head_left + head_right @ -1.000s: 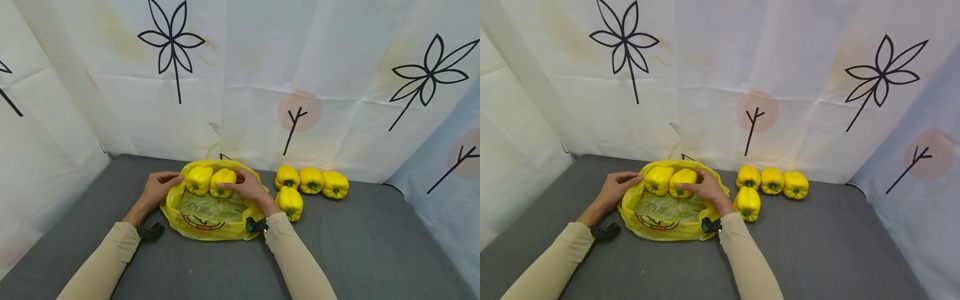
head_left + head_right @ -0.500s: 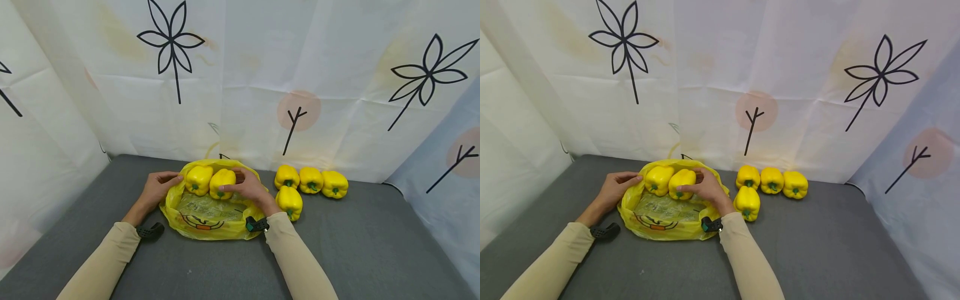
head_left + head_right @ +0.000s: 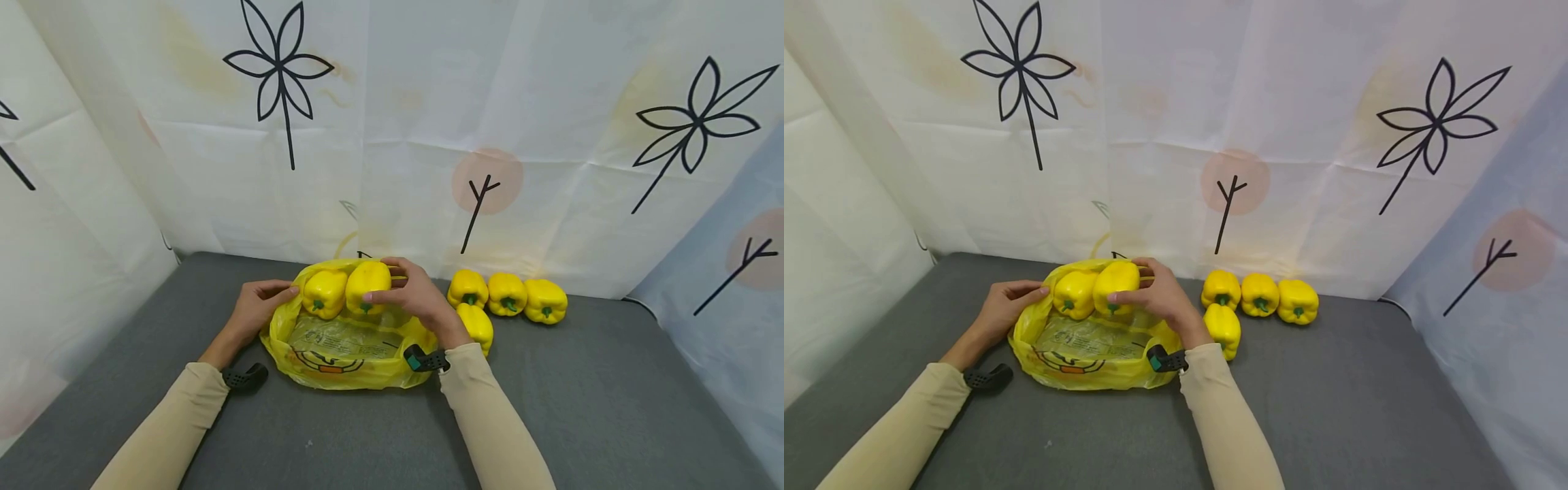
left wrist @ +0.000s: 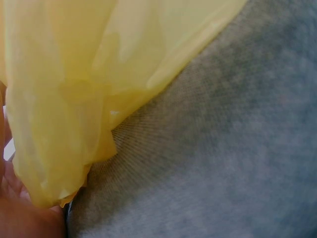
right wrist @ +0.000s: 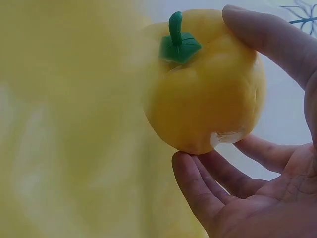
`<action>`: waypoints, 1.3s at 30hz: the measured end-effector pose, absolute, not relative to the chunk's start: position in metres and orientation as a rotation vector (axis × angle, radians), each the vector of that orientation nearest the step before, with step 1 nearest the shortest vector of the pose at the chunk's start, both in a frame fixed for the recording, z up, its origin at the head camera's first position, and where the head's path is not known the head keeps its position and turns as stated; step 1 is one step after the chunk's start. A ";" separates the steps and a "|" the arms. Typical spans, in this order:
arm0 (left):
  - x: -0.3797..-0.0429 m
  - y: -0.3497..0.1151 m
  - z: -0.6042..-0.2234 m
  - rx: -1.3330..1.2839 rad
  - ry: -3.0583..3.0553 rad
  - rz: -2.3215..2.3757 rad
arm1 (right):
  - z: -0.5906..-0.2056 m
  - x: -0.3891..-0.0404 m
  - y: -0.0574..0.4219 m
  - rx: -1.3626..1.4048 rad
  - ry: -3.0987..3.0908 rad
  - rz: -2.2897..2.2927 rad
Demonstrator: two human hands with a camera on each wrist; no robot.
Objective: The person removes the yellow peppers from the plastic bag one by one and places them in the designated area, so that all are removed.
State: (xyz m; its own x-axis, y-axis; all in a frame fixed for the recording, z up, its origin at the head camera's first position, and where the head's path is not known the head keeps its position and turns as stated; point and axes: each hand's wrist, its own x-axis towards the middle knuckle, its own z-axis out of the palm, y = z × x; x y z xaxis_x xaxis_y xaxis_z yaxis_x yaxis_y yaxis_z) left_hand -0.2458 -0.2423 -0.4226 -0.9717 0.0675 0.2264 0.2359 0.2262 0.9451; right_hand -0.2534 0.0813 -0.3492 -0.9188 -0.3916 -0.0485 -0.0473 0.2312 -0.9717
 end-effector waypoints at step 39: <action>-0.249 -0.245 -0.427 -0.306 -2.363 -1.862 | -0.299 -0.226 0.115 -0.641 2.197 -1.809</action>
State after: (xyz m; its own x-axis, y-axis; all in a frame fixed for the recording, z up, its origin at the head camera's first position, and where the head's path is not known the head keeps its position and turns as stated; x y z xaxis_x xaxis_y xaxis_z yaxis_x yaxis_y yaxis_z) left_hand -0.2489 -0.2450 -0.4273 -0.9727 0.0855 0.2159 0.2299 0.2242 0.9470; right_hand -0.2264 0.1154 -0.2994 -0.8795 -0.4649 0.1011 -0.1886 0.1454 -0.9712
